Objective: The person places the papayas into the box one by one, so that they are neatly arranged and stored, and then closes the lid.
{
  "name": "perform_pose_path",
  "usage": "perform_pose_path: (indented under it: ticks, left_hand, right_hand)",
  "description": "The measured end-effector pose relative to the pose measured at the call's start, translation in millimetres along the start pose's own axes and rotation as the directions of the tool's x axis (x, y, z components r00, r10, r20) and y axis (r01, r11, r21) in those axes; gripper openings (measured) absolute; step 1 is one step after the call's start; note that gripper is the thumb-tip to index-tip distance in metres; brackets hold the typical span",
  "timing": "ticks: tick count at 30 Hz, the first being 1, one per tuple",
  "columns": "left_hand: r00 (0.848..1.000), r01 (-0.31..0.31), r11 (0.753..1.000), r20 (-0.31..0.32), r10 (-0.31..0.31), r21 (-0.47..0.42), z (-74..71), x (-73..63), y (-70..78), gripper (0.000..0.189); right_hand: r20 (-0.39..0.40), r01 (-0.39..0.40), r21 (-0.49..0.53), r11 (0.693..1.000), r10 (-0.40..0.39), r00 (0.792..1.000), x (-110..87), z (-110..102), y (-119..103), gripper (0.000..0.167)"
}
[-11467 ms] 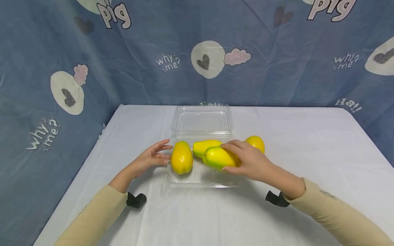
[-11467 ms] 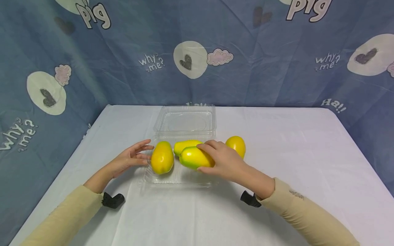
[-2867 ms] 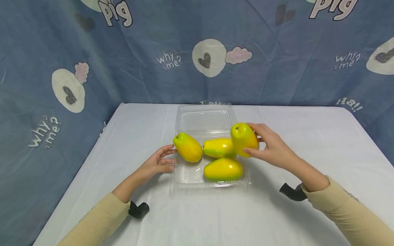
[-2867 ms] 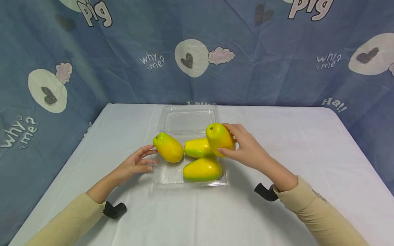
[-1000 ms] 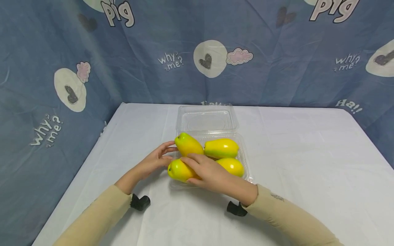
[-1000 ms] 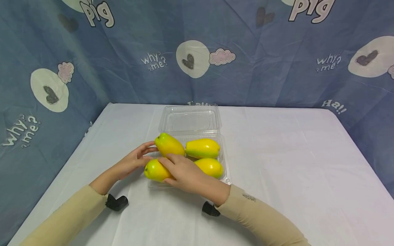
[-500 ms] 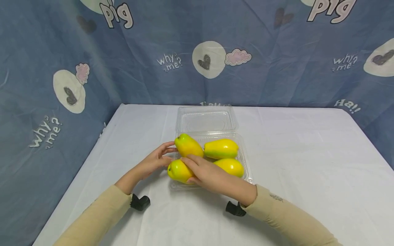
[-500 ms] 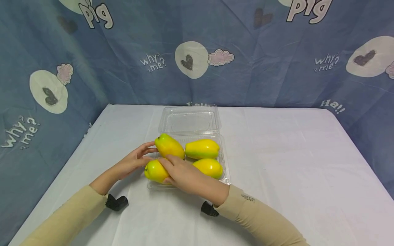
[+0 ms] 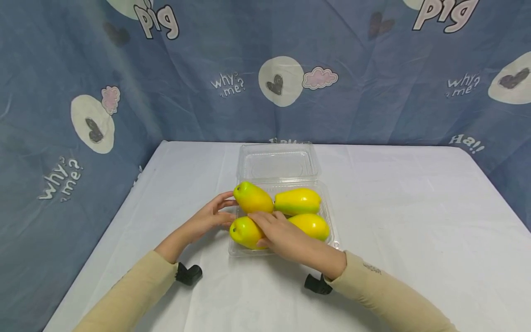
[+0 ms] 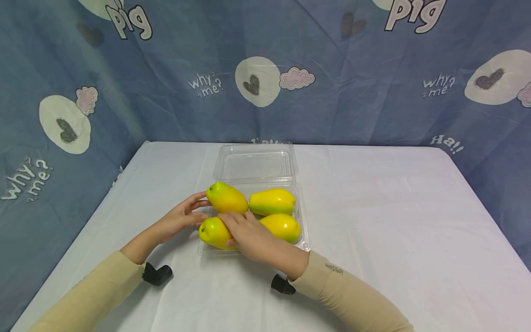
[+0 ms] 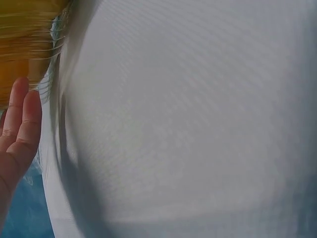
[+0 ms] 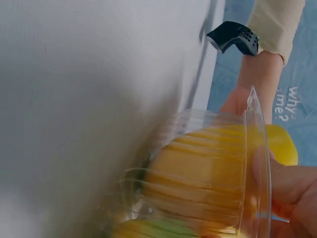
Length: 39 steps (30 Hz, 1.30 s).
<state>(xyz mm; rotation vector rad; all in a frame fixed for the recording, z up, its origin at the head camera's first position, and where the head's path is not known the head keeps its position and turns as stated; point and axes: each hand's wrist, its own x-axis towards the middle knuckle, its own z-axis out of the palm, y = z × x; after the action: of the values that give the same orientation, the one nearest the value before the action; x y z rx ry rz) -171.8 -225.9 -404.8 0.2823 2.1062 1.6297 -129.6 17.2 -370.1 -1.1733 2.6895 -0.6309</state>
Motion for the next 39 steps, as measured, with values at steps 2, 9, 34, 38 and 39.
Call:
perform_pose_path:
  ticks: [2,9,34,38,39]
  left_hand:
    - [1.0,-0.001,1.0,0.001,0.001,0.001,0.0,-0.2,-0.2,0.068]
    - [1.0,0.003,1.0,0.004,-0.003,0.008,0.0,-1.3,2.4,0.068]
    - [0.999,-0.028,1.0,0.034,0.029,-0.013,4.0,-10.1,5.6,0.075]
    - [0.996,-0.019,1.0,0.084,0.021,-0.019,4.9,-12.6,7.2,0.092]
    - [0.995,-0.015,1.0,0.098,0.017,-0.02,5.2,-13.2,7.5,0.095]
  right_hand:
    - [-0.005,0.0,-0.026,1.0,0.0,1.0,-1.1,-1,0,0.061]
    - [-0.042,-0.058,-0.07,0.996,0.055,0.998,-13.9,-18,7,0.058]
    - [-0.045,-0.139,-0.053,0.989,0.136,0.99,-58.0,-36,54,0.052]
    - [-0.054,-0.12,-0.032,0.992,0.118,0.991,-60.8,-34,58,0.053]
    - [-0.057,-0.119,-0.023,0.993,0.118,0.991,-61.7,-34,59,0.053]
